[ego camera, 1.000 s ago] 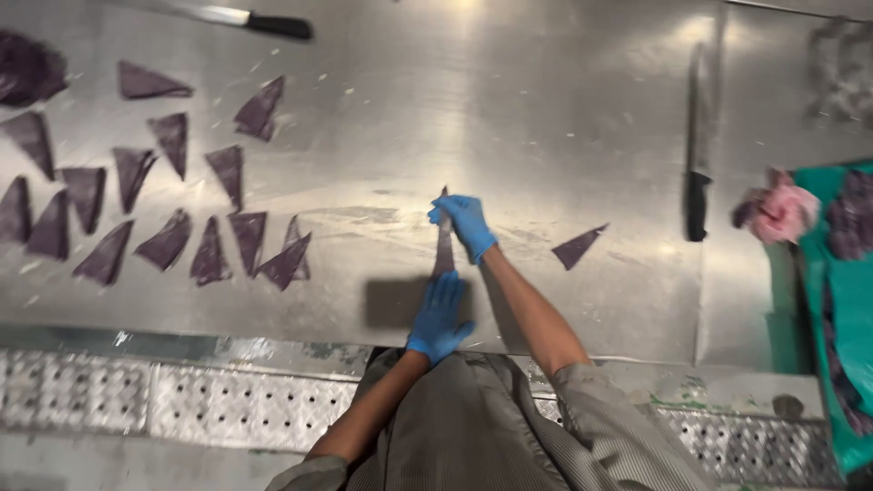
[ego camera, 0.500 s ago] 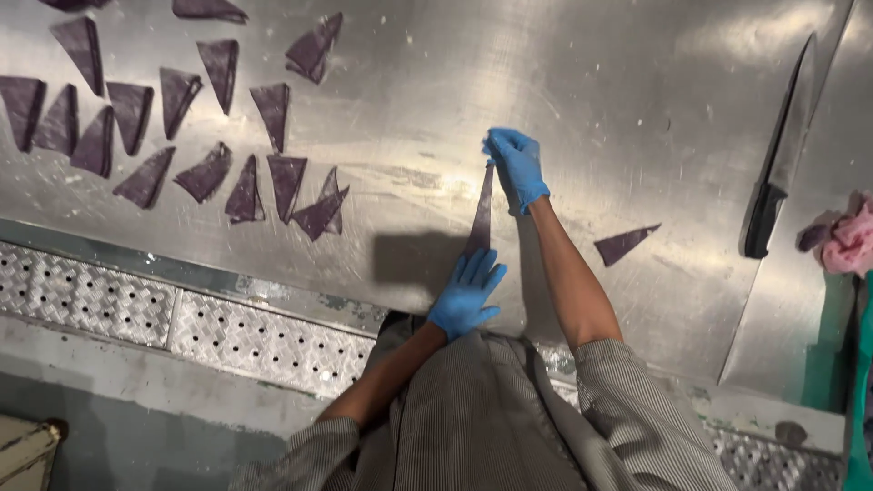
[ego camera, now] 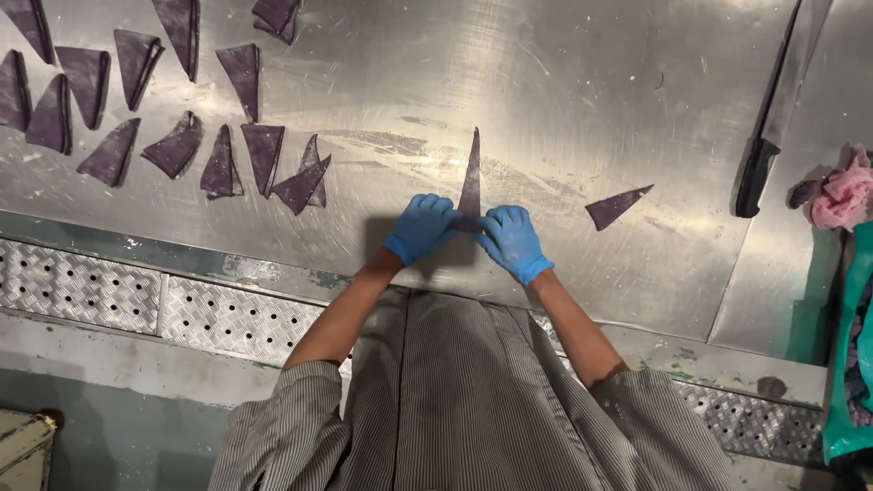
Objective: Rolling purple triangular pieces of dough into small croissant-like shapes.
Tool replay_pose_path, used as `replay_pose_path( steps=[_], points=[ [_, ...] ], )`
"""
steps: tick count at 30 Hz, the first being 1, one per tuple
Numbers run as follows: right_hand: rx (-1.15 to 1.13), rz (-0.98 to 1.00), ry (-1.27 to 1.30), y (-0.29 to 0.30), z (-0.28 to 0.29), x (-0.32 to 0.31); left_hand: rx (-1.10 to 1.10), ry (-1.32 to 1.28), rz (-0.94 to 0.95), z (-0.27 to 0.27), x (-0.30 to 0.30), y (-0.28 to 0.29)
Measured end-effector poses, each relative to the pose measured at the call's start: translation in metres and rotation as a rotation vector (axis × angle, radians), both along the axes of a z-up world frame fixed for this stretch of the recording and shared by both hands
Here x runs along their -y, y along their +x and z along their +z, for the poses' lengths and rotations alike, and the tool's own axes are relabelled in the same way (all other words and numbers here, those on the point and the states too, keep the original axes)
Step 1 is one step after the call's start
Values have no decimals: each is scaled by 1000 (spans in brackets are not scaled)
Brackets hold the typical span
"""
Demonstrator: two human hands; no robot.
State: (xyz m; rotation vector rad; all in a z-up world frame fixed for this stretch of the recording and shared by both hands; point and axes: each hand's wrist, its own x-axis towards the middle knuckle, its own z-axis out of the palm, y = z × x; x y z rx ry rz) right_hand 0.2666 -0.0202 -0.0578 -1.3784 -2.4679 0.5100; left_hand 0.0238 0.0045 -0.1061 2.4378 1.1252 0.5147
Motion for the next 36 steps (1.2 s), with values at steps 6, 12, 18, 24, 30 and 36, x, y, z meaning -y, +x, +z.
replay_pose_path(
  steps=[6, 12, 18, 24, 30, 36],
  points=[
    [56, 167, 168, 15, -15, -7, -66, 147, -95, 2, -4, -9],
    [84, 203, 187, 16, -21, -10, -254, 387, -191, -42, 4, -8],
    [38, 209, 158, 14, -27, -15, -315, 427, -159, -40, -2, 4],
    [-53, 95, 65, 0, -12, -26, -193, 187, -29, -3, -14, 18],
    [-175, -72, -19, -10, -7, -27, 17, 150, 145, 3, -15, 21],
    [-253, -42, 49, 4, -10, -11, 242, 41, 298, -13, 4, 10]
  ],
)
